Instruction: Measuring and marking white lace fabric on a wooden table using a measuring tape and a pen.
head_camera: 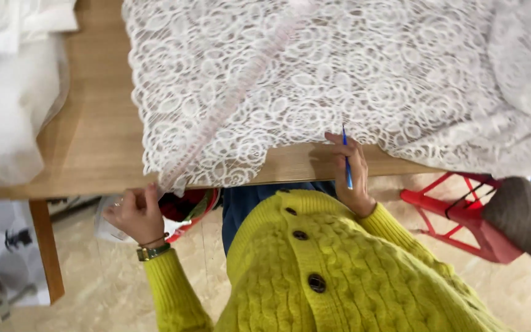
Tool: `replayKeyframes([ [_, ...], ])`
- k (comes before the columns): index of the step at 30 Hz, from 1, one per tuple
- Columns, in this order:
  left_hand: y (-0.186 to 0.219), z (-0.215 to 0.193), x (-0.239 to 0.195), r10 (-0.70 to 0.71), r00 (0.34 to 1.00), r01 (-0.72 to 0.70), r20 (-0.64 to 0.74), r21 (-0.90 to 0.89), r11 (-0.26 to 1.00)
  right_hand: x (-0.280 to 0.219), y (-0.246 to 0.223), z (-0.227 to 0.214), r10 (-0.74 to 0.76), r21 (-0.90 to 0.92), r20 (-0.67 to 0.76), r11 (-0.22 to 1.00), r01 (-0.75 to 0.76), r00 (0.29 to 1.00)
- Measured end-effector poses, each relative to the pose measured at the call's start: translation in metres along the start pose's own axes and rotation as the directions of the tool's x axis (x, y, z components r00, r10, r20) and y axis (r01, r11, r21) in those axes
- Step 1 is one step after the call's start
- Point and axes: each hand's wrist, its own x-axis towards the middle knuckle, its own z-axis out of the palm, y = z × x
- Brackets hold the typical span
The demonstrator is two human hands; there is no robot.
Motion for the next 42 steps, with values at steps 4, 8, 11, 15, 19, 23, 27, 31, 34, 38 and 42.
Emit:
replayKeyframes([
  [4,0.056,0.029,0.079,0.233,0.968,-0.228,0.09,-0.065,0.971,-0.001,0.027,-0.012,-0.094,-0.158,-0.055,0.984,0.085,0.994],
  [8,0.111,0.056,0.126,0.337,0.916,-0.29,0.217,-0.222,0.931,-0.009,0.068,-0.025,-0.078,-0.27,-0.075,0.961,0.056,0.994],
  [11,0.138,0.064,0.147,0.441,0.87,-0.366,0.22,-0.31,0.877,-0.009,0.079,-0.04,-0.023,-0.395,-0.053,0.919,0.001,0.998],
  [15,0.144,0.082,0.148,0.541,0.829,-0.457,0.144,-0.382,0.803,-0.003,0.101,-0.054,0.018,-0.54,0.039,0.842,0.006,0.999],
  [19,0.136,0.068,0.139,0.384,0.912,-0.307,0.144,-0.381,0.872,0.005,0.112,-0.052,-0.012,-0.544,0.083,0.837,0.056,0.996],
  [23,0.118,0.037,0.114,0.038,0.999,-0.037,0.0,-0.22,0.975,0.023,0.099,-0.045,0.079,-0.569,0.162,0.822,0.028,0.984],
  [27,0.083,0.035,0.074,-0.102,0.995,0.097,-0.011,-0.205,0.974,0.026,0.1,-0.042,0.062,-0.53,0.186,0.847,0.047,0.981],
  [31,0.079,0.029,0.066,-0.04,0.999,0.042,0.013,-0.244,0.969,0.032,0.109,-0.048,0.05,-0.494,0.221,0.867,0.067,0.974],
  [34,0.081,0.033,0.063,-0.113,0.987,0.134,0.114,-0.207,0.969,0.036,0.108,-0.053,0.033,-0.481,0.28,0.87,0.111,0.959],
  [38,0.082,0.034,0.067,-0.095,0.988,0.107,0.121,-0.094,0.99,0.034,0.108,-0.054,0.0,-0.471,0.297,0.87,0.147,0.955],
  [42,0.082,0.035,0.071,-0.086,0.975,0.112,0.204,-0.123,0.986,0.028,0.101,-0.048,0.087,-0.5,0.222,0.865,0.037,0.971],
])
